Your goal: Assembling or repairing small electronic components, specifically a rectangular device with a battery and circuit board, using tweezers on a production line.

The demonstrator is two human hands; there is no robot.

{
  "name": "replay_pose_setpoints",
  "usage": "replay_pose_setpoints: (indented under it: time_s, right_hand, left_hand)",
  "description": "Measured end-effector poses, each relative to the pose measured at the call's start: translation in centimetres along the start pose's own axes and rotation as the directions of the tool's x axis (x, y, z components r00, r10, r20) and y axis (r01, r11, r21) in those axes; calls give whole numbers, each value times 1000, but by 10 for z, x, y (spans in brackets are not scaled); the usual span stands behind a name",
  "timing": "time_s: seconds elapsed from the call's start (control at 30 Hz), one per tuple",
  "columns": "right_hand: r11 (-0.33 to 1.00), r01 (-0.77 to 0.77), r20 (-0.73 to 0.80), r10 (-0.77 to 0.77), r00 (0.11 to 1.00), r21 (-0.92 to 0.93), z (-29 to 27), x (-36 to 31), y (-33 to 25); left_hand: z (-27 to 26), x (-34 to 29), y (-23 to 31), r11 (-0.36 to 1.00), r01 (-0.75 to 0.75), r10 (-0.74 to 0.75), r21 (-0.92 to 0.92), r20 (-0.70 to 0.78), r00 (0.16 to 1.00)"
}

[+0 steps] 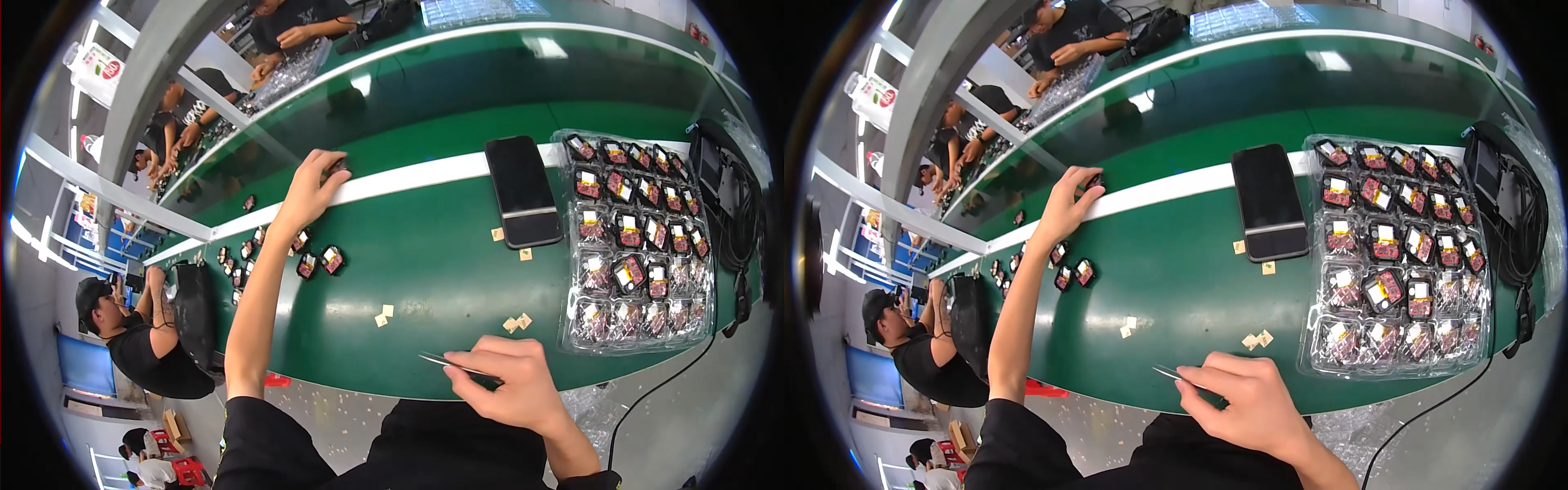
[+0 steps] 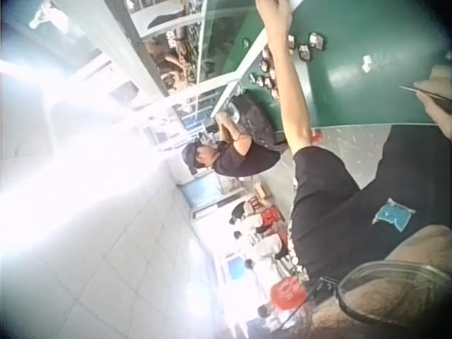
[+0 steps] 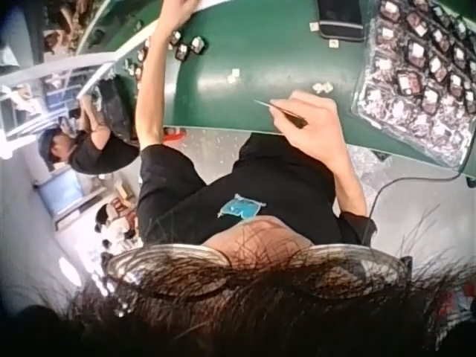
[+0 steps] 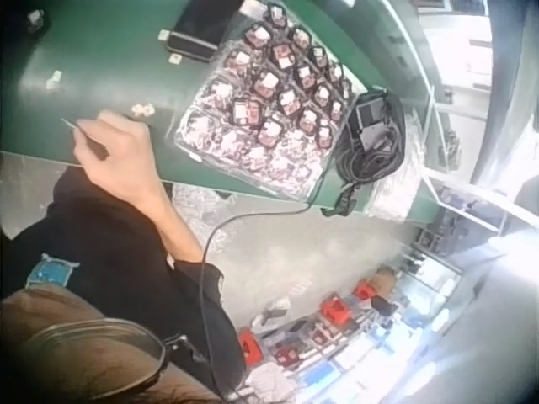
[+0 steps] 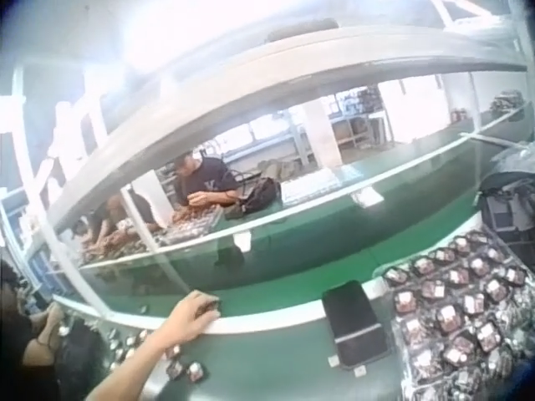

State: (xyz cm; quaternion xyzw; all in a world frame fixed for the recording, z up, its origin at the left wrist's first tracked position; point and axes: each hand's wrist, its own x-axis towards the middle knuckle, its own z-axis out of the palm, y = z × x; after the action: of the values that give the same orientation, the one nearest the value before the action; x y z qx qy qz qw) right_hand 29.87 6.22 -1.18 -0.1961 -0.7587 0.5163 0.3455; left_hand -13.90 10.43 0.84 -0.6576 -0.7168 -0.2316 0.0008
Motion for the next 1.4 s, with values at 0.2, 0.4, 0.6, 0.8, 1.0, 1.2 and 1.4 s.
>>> replay_pose_setpoints:
  time_s: [0.2, 0.4, 0.6, 0.8, 1.0, 1.2, 1.4]
  right_hand:
    - [1000, 8, -139, -7, 990, 4, 0, 7, -1]
    - [999, -14, -123, 10, 992, -30, -5, 13, -3]
    - [997, -60, -137, 53, 989, -43, -3, 13, -2]
    - [997, -49, -174, 38, 984, -60, -2, 11, -1]
    - [997, -38, -239, 20, 971, -71, -1, 11, 5]
    - [976, -71, -193, 31, 981, -207, 3, 13, 6]
    - [953, -55, -129, 17, 992, -299, 6, 19, 9]
  left_hand:
    - [4, -52, 132, 869, -315, 445, -381, 324, 835]
    - [0, -86, 142, 865, -262, 383, -428, 225, 896]
    - [12, -101, 142, 970, -181, 204, -163, 137, 969]
    - [17, -103, 144, 972, -181, 200, -150, 123, 972]
    - [16, -102, 140, 910, -225, 308, -347, 206, 929]
    - [18, -108, 145, 860, -231, 395, -456, 306, 866]
    - [22, -108, 141, 848, -259, 418, -463, 283, 863]
